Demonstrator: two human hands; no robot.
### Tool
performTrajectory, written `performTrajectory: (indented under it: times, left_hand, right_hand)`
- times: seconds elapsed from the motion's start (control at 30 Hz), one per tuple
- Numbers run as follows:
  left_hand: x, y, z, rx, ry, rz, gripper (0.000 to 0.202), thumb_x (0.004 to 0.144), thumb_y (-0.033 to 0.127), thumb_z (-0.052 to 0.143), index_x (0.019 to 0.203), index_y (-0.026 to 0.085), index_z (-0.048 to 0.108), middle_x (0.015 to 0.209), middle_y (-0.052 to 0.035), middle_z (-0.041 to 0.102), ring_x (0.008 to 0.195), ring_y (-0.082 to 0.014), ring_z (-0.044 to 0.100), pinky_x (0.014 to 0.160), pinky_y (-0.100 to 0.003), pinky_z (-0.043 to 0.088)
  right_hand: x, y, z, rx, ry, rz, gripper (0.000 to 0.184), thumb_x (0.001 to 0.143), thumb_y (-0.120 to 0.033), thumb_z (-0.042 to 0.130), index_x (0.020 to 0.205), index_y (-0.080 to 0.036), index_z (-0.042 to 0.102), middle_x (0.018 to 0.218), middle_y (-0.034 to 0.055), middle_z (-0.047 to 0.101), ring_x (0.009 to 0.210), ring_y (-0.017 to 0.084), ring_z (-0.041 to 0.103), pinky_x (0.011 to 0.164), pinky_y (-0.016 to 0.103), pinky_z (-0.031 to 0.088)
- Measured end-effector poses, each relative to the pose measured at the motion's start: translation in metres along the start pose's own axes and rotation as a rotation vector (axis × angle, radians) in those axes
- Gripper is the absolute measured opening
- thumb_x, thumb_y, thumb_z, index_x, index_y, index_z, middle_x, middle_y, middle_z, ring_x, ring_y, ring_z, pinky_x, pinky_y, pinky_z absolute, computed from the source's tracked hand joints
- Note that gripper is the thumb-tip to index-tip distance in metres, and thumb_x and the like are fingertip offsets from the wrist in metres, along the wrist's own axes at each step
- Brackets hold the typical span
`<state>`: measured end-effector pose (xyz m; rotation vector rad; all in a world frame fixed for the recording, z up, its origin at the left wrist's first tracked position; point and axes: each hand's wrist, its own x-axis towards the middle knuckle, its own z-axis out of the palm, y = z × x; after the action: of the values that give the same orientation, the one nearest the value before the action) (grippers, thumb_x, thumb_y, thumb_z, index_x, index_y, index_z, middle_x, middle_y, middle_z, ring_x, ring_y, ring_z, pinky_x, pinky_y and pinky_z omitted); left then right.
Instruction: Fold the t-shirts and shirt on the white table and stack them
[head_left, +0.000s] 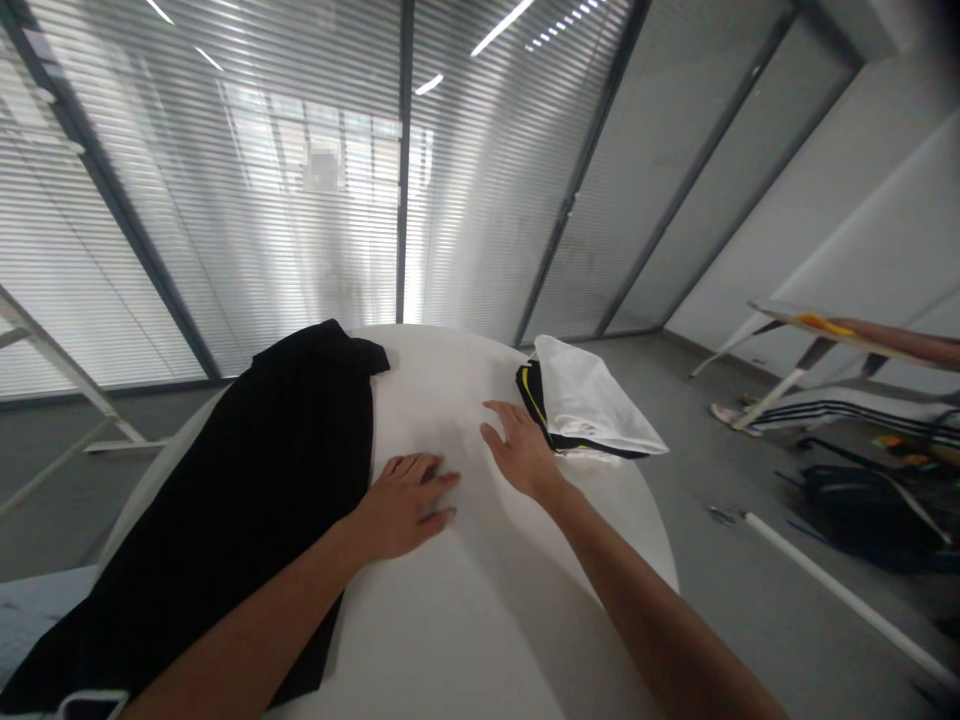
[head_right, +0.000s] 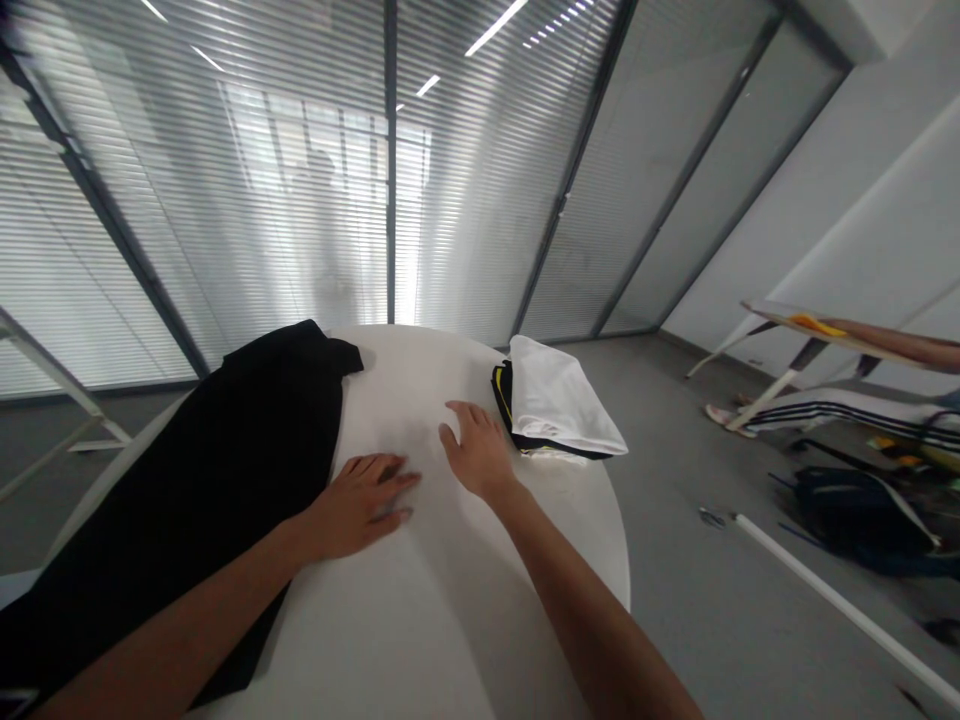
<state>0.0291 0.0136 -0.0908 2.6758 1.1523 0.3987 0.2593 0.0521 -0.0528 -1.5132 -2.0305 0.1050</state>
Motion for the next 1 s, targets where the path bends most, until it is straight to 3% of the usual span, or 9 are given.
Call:
performTrajectory:
  times: [0.1, 0.23, 0.47, 1.0]
  left_hand:
    - [0.000, -0.001, -0.001, 0.008, -0.019, -0.014, 0.052, 0.093, 0.053, 0.041, 0.142, 0.033, 0.046, 0.145, -0.0085, 0.044, 0.132, -0.0286, 0.038, 0.108, -0.048, 0.029]
    - [0.001, 0.000, -0.001, 0.019, -0.027, -0.017, 0.053, 0.093, 0.053, 0.041, 0.142, 0.032, 0.045, 0.146, -0.0089, 0.042, 0.132, -0.0285, 0.037, 0.108, -0.047, 0.028]
    - [0.001, -0.001, -0.002, 0.007, -0.053, -0.029, 0.054, 0.094, 0.055, 0.039, 0.143, 0.033, 0.044, 0.148, -0.0080, 0.041, 0.133, -0.0282, 0.036, 0.109, -0.047, 0.027]
    - [-0.001, -0.002, -0.010, 0.008, -0.122, -0.004, 0.056, 0.096, 0.056, 0.031, 0.146, 0.033, 0.039, 0.154, -0.0061, 0.036, 0.141, -0.0247, 0.031, 0.113, -0.043, 0.024]
  right_hand:
    - [-0.010, 0.018, 0.029, -0.277, -0.095, 0.010, 0.055, 0.097, -0.044, 0.037, 0.145, -0.017, 0.040, 0.149, 0.0148, 0.041, 0.139, 0.032, 0.034, 0.110, 0.055, 0.027]
    - [-0.023, 0.035, 0.049, -0.484, -0.204, -0.038, 0.054, 0.099, -0.047, 0.032, 0.147, -0.025, 0.040, 0.153, 0.0103, 0.036, 0.141, 0.033, 0.031, 0.111, 0.057, 0.024]
    - [-0.022, 0.038, 0.048, -0.493, -0.230, -0.043, 0.056, 0.099, -0.051, 0.025, 0.148, -0.026, 0.037, 0.155, 0.0094, 0.033, 0.141, 0.033, 0.030, 0.110, 0.057, 0.024]
    - [-0.023, 0.040, 0.048, -0.507, -0.211, -0.050, 0.055, 0.099, -0.051, 0.027, 0.147, -0.027, 0.040, 0.153, 0.0086, 0.037, 0.140, 0.032, 0.032, 0.109, 0.056, 0.026]
